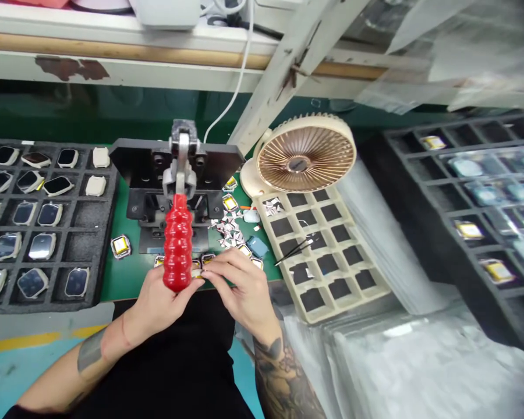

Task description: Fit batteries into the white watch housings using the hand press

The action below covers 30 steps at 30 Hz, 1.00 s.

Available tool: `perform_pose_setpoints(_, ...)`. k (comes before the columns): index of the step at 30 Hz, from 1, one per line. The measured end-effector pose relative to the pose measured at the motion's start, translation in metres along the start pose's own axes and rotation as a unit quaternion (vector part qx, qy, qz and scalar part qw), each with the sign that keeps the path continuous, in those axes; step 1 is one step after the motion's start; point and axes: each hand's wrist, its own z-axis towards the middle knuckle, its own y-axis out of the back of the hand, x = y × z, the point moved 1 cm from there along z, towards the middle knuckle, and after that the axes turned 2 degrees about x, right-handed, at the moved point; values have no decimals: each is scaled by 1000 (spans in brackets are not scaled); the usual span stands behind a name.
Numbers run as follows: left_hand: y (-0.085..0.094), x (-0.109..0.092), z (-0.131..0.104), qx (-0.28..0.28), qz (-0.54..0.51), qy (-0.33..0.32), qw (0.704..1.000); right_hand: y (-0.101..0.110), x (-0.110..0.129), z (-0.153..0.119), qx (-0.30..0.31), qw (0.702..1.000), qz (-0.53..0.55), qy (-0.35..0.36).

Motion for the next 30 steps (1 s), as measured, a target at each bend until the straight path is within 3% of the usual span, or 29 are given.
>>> perform_pose_setpoints(6,-7,3,0,27,-159,95,982,-11,11,-23,9,997,-76,24)
perform_pose_setpoints(9,-11,1,0,37,-190,103,976,-16,15,-33,-13,991,-120,49)
perform_pose_setpoints(11,-12,1,-2,55,-210,104,970,-17,17,-37,3,988,-143,61)
perform_pose_setpoints(14,-12,4,-7,91,-250,122,956,-15,18,-45,25,990,-134,44)
perform_pose_setpoints(16,-10,8,-11,81,-277,135,948,-14,15,-53,20,995,-95,15)
perform_pose_setpoints(19,-7,11,-15,10,-338,137,931,-10,5,-68,-53,992,-100,-57)
perform_pose_setpoints(22,-8,8,-16,-29,-378,140,915,-4,-6,-85,-139,967,-173,-124)
perform_pose_setpoints(27,-24,-4,-16,38,-317,158,935,13,7,-114,-169,955,-201,-137)
perform_pose_setpoints(30,-38,-9,-14,72,-284,142,945,43,27,-138,-216,934,-243,-146)
